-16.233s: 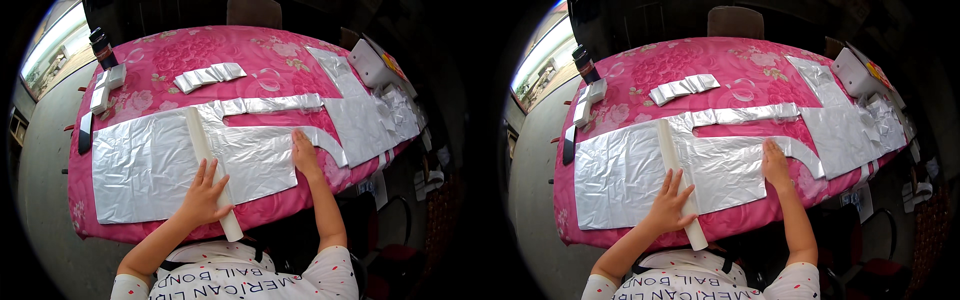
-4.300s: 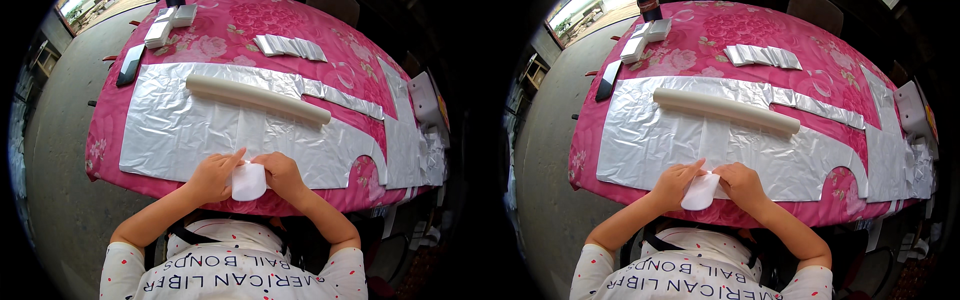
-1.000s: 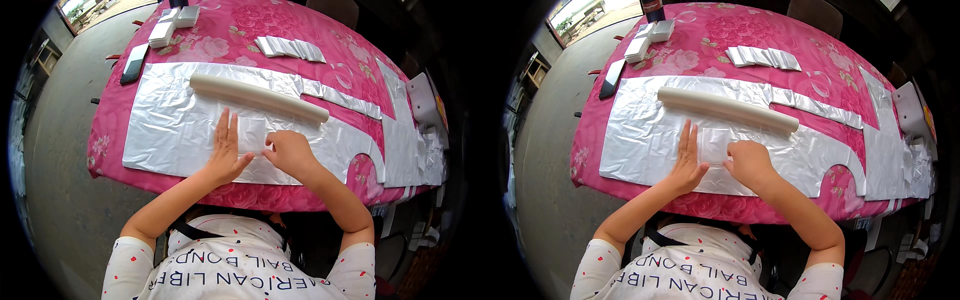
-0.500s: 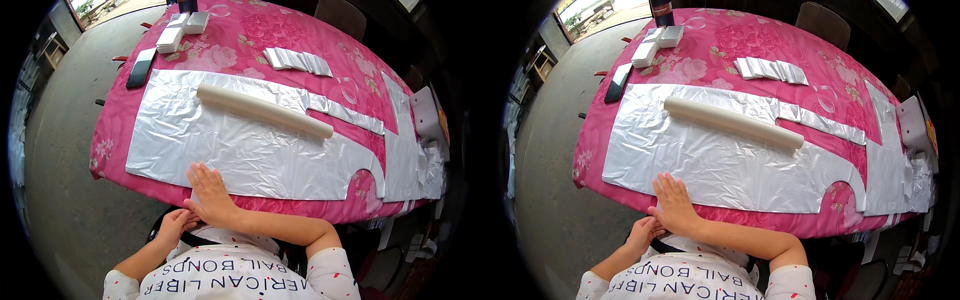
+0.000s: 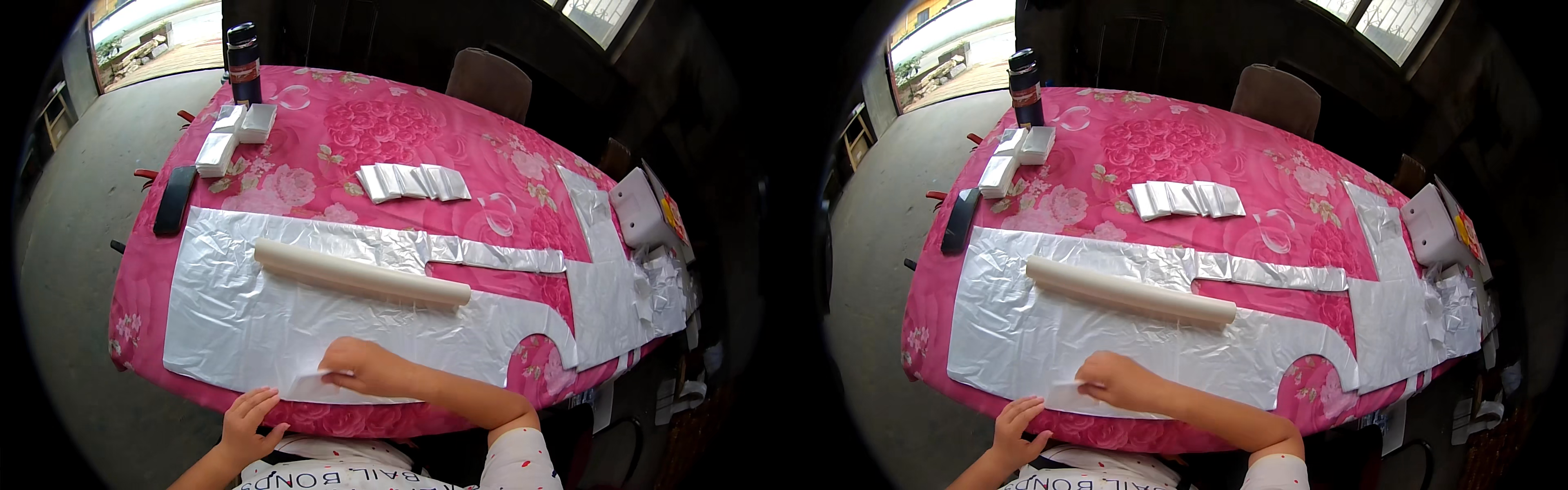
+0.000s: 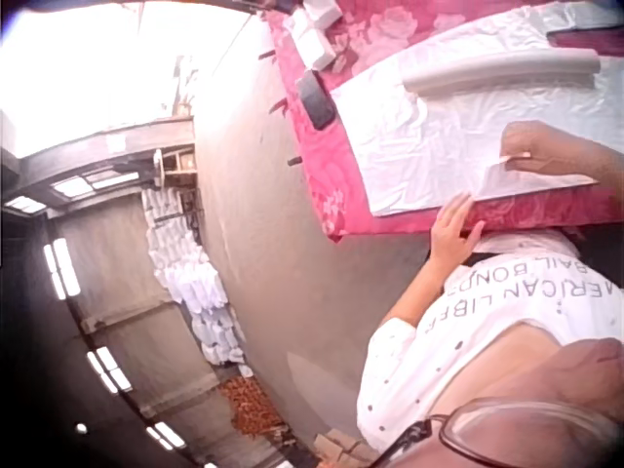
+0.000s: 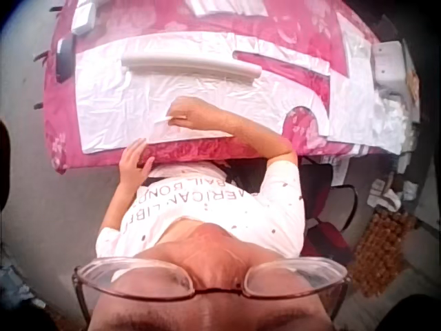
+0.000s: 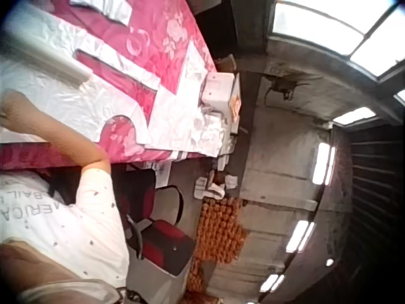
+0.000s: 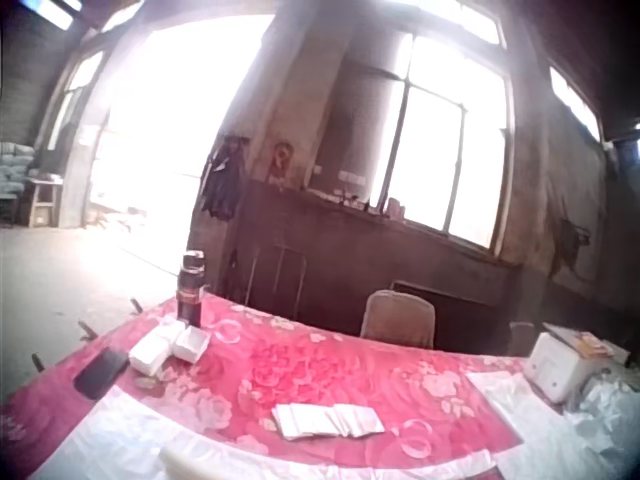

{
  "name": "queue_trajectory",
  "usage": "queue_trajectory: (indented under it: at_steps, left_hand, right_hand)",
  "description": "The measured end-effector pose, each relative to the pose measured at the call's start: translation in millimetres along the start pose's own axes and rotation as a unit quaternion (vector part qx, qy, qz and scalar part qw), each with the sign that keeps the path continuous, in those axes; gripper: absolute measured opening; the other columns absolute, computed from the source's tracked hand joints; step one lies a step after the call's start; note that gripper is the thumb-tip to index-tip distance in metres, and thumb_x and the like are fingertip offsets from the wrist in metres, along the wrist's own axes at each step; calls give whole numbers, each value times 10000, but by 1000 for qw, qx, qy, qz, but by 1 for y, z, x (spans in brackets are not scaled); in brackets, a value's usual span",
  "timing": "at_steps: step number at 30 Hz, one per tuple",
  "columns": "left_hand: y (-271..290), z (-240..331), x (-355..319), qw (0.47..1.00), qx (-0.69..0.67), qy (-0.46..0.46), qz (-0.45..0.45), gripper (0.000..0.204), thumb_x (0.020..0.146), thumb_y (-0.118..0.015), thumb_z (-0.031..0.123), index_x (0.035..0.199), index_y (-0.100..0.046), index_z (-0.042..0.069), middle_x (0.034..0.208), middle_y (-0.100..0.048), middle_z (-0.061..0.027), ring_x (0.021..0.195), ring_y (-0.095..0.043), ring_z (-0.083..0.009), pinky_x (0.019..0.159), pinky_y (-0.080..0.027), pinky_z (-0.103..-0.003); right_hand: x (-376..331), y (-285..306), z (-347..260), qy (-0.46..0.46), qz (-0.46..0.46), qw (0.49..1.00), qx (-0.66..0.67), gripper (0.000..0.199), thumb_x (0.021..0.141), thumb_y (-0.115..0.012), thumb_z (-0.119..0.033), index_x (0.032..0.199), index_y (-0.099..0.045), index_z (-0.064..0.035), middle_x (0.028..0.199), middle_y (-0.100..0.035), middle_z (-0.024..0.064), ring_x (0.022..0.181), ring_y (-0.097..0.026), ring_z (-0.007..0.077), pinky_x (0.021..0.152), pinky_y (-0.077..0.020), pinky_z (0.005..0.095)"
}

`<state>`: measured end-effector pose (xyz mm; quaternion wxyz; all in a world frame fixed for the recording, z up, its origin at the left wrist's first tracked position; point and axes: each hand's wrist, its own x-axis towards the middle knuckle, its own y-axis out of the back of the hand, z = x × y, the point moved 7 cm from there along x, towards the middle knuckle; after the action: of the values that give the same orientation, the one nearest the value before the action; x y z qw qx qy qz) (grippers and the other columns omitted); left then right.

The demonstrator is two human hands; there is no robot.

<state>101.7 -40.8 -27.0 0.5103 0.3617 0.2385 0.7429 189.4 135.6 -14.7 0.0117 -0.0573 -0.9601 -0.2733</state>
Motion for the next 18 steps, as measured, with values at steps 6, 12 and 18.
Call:
queue_trajectory:
  at_steps: [6, 12, 18]
  left_hand:
    - [-28, -27, -18, 980, 186, -68, -31, 437, 727, -628, 306, 1063, -578, 30, 1169, -562, -139, 1162, -449, -323, 997, -342, -448]
    - [-34, -30, -19, 971, 226, -77, -16, 507, 751, -574, 353, 1126, -508, 17, 1170, -572, -104, 1171, -432, -286, 1040, -293, -442]
    - [-31, -28, -20, 969, 237, -74, -15, 509, 751, -578, 357, 1122, -506, 15, 1153, -584, -101, 1159, -439, -277, 1041, -292, -439]
  right_hand:
    - [-19, 189, 131, -142, 374, 898, 185, 212, 866, -601, -115, 1019, -588, 31, 884, -635, 37, 789, -571, 71, 709, -454, 217]
    - [-60, 337, 258, -180, 553, 814, -5, 266, 836, -621, -134, 1055, -587, 14, 892, -641, 57, 733, -592, 112, 680, -470, 238]
    - [-24, 323, 226, -370, 458, 698, -409, 324, 788, -625, -213, 1057, -607, -33, 978, -622, 158, 878, -586, 286, 802, -450, 375]
